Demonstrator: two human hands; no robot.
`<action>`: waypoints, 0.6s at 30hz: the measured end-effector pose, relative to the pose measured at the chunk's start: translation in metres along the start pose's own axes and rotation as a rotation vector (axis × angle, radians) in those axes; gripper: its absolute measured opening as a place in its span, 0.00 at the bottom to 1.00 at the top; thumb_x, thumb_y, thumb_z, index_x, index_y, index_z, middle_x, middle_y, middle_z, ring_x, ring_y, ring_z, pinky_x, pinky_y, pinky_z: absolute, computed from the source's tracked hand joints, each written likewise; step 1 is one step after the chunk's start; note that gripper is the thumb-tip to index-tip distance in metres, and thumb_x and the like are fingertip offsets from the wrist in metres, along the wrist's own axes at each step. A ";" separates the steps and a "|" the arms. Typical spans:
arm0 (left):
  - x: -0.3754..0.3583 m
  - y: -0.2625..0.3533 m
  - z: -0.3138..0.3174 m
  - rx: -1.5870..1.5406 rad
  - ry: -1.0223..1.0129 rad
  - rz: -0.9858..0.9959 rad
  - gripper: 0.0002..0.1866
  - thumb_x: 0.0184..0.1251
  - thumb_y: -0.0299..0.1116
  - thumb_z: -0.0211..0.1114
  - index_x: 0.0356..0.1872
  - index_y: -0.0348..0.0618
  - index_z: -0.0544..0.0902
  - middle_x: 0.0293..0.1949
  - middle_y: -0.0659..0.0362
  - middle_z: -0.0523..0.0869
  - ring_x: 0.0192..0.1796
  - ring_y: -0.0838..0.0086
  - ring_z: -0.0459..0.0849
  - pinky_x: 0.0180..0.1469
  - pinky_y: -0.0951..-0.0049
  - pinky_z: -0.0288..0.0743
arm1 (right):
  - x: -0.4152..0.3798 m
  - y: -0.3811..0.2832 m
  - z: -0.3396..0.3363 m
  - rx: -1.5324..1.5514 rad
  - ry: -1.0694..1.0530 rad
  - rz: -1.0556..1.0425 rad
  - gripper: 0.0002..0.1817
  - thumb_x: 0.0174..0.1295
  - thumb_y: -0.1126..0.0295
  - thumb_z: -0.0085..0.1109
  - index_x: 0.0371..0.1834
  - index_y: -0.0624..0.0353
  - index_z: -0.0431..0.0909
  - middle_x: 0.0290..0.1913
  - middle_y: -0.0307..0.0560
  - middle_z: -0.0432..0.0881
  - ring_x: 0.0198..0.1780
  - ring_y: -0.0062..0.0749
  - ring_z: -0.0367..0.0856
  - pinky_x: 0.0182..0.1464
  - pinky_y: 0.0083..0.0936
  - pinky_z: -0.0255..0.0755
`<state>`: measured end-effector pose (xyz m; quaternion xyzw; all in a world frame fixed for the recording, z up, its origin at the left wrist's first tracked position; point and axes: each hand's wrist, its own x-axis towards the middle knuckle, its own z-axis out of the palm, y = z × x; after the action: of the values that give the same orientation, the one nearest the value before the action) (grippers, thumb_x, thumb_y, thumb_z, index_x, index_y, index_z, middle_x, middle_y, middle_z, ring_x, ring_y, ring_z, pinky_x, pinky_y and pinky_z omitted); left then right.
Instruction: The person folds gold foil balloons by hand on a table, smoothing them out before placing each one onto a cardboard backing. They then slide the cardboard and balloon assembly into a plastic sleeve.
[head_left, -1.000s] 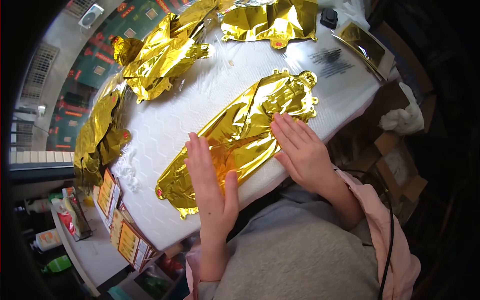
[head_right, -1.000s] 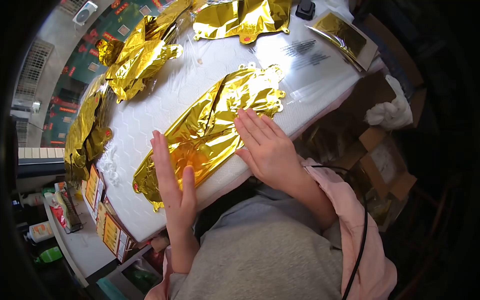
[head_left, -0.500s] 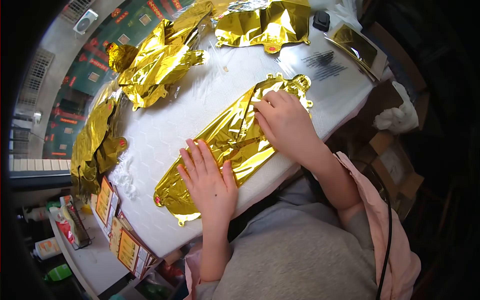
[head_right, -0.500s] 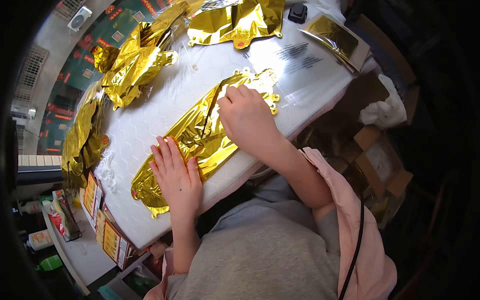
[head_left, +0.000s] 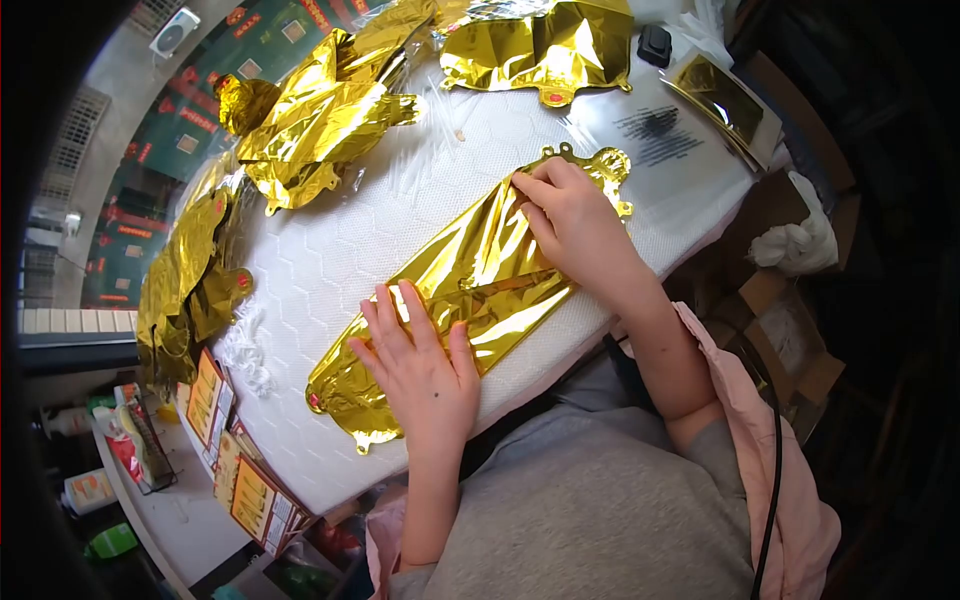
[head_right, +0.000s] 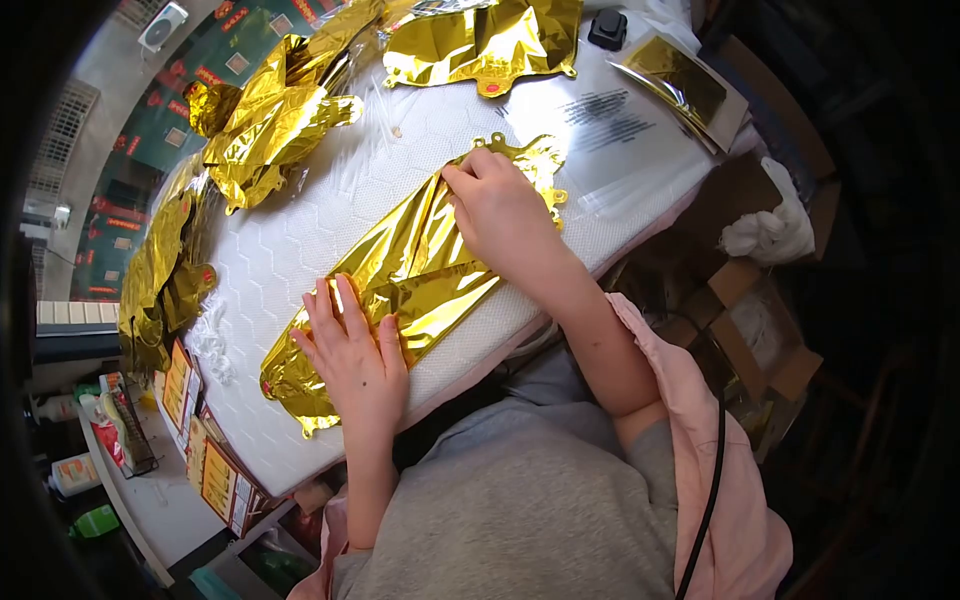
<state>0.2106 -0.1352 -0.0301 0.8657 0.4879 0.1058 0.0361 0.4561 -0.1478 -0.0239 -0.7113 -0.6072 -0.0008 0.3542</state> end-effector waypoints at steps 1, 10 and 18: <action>0.000 0.001 -0.001 -0.020 0.003 -0.001 0.40 0.80 0.46 0.59 0.85 0.38 0.59 0.85 0.40 0.55 0.88 0.42 0.49 0.84 0.32 0.39 | 0.000 0.001 0.000 0.011 0.002 0.021 0.14 0.70 0.75 0.63 0.56 0.67 0.85 0.49 0.54 0.83 0.52 0.50 0.83 0.58 0.40 0.77; 0.000 -0.003 0.006 0.023 -0.006 0.020 0.38 0.81 0.46 0.55 0.86 0.40 0.59 0.87 0.39 0.52 0.88 0.40 0.48 0.84 0.31 0.38 | -0.016 -0.085 0.016 -0.050 -0.071 -0.265 0.30 0.72 0.58 0.64 0.70 0.68 0.76 0.73 0.62 0.77 0.76 0.58 0.73 0.79 0.50 0.63; -0.001 -0.007 0.010 0.001 0.010 0.029 0.38 0.80 0.47 0.55 0.85 0.39 0.61 0.86 0.38 0.53 0.87 0.34 0.47 0.83 0.29 0.40 | -0.033 -0.072 0.045 -0.047 -0.180 -0.245 0.39 0.76 0.49 0.57 0.77 0.71 0.69 0.79 0.62 0.71 0.81 0.53 0.68 0.83 0.47 0.57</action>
<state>0.2065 -0.1321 -0.0412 0.8721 0.4756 0.1106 0.0318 0.3660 -0.1530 -0.0358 -0.6370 -0.7187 0.0053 0.2788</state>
